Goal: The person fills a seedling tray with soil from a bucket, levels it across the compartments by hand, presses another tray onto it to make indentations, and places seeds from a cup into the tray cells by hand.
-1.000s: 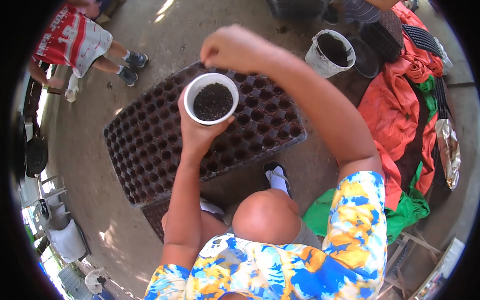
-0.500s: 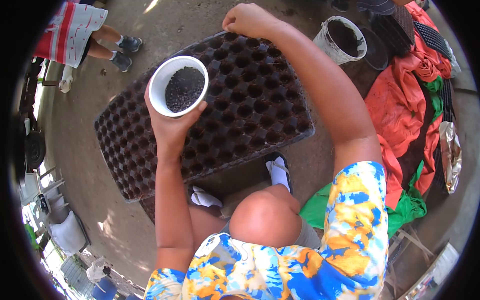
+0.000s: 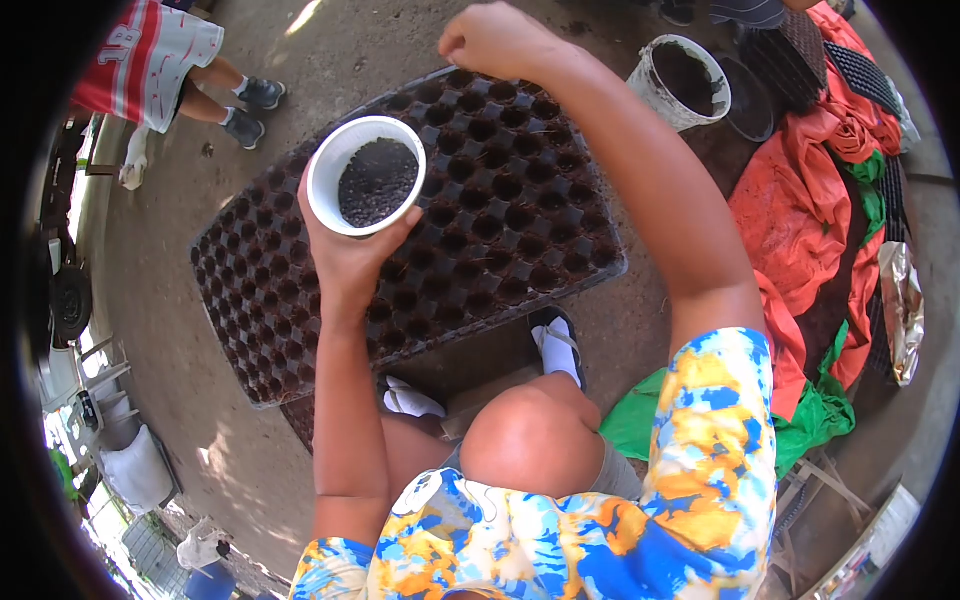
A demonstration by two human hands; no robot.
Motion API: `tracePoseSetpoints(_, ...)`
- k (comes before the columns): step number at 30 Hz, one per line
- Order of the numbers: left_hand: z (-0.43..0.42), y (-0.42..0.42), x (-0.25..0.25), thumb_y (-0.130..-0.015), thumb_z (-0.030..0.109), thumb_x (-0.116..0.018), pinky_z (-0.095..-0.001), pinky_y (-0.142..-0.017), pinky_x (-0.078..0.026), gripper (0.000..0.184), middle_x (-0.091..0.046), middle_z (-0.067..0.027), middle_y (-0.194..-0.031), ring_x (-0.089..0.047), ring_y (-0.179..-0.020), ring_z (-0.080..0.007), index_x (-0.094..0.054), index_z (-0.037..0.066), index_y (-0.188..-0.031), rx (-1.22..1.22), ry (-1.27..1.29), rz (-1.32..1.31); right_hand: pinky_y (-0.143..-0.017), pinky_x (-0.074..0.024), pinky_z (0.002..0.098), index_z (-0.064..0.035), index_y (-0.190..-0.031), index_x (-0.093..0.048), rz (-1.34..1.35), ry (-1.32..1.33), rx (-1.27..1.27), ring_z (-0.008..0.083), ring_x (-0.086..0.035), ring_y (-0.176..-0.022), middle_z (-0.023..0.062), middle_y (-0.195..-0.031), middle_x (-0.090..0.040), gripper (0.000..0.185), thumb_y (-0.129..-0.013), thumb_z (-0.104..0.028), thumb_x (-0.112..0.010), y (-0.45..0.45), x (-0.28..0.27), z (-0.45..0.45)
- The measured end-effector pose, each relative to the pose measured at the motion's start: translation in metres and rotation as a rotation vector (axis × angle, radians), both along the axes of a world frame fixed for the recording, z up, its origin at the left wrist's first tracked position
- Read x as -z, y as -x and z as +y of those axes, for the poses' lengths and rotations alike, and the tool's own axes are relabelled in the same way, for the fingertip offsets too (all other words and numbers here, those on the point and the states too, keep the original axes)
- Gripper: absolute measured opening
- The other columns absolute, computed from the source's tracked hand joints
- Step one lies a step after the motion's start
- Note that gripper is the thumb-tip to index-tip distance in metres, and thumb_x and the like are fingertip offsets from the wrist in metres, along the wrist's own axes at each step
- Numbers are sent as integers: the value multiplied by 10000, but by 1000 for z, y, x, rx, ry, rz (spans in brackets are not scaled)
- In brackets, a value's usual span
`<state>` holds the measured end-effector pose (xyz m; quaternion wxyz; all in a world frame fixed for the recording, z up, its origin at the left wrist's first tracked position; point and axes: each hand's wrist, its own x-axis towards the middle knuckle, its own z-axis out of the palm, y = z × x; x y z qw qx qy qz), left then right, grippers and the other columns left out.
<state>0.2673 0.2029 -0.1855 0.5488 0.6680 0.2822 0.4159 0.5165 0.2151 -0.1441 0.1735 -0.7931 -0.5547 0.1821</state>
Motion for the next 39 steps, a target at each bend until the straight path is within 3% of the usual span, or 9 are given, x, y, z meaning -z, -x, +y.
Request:
tracePoseSetpoints(2, -1, -2, 1, -550, 65, -876, -337, -996, -408, 982, -491, -121, -1244, -512, -1145, -209, -295, -3, -1339, 15, -20, 12, -652, -524, 284, -47, -958, -708, 48, -232, -202, 121, -641, -675, 44, -822, -704, 177, -831, -130, -618, 17, -23, -15)
tracePoseSetpoints(3, -1, -3, 2, -547, 66, -877, -337, -993, -409, 982, -493, -121, -1242, -514, -1142, -209, -298, -2, -1337, 23, -30, 18, -656, -522, 309, -31, -921, -705, 157, -151, -260, 165, -647, -671, 71, -788, -692, 159, -815, -113, -619, 40, -47, -28)
tracePoseSetpoints(5, -5, -6, 3, -537, 91, -883, -334, -996, -401, 986, -500, -126, -1249, -507, -1148, -212, -310, 9, -1336, 12, -40, 39, -688, -525, 371, -25, -875, -688, -17, -62, -592, 305, -652, -734, 148, -829, -664, 154, -757, -108, -636, 68, -44, -37)
tracePoseSetpoints(6, -7, -7, 4, -541, 103, -882, -337, -996, -399, 986, -497, -131, -1257, -505, -1151, -215, -310, 15, -1339, 4, -83, 65, -698, -525, 392, -23, -828, -668, -134, 71, -652, 313, -653, -763, 149, -847, -664, 123, -758, -119, -639, 85, -43, -41)
tracePoseSetpoints(12, -12, -14, 9, -541, 141, -891, -345, -974, -422, 1001, -496, -139, -1264, -507, -1161, -230, -308, 32, -1348, 4, -146, 93, -649, -528, 380, -58, -776, -689, -74, -96, -585, 319, -657, -707, 161, -780, -673, 108, -719, -92, -603, 97, -22, -42)
tracePoseSetpoints(15, -13, -12, 6, -540, 122, -893, -342, -975, -423, 1001, -498, -133, -1261, -509, -1160, -228, -307, 35, -1347, 2, -96, 130, -690, -521, 344, -24, -863, -674, 111, -133, -550, 280, -664, -748, 150, -802, -667, 140, -770, -125, -645, 77, -40, -32)
tracePoseSetpoints(18, -5, -8, 12, -539, 90, -889, -340, -990, -418, 1001, -502, -124, -1250, -516, -1154, -218, -299, 17, -1344, 19, -51, 10, -692, -503, 289, -27, -925, -684, 165, -190, -421, 152, -640, -709, 83, -796, -684, 183, -796, -155, -663, 39, -41, -24)
tracePoseSetpoints(24, 6, 0, 5, -557, 52, -872, -339, -1002, -412, 982, -488, -125, -1251, -508, -1159, -213, -285, -2, -1342, -12, -28, -39, -732, -511, 306, -29, -938, -686, -22, 72, -224, 197, -659, -757, 97, -828, -693, 185, -788, -136, -675, -5, 12, -15)
tracePoseSetpoints(39, 7, 1, 1, -567, 48, -870, -342, -1002, -411, 979, -488, -124, -1242, -510, -1152, -213, -279, -4, -1346, -19, -21, -20, -798, -515, 331, -53, -996, -708, -1, 75, -208, 229, -675, -849, 119, -902, -704, 210, -805, -136, -678, -5, 15, -19)
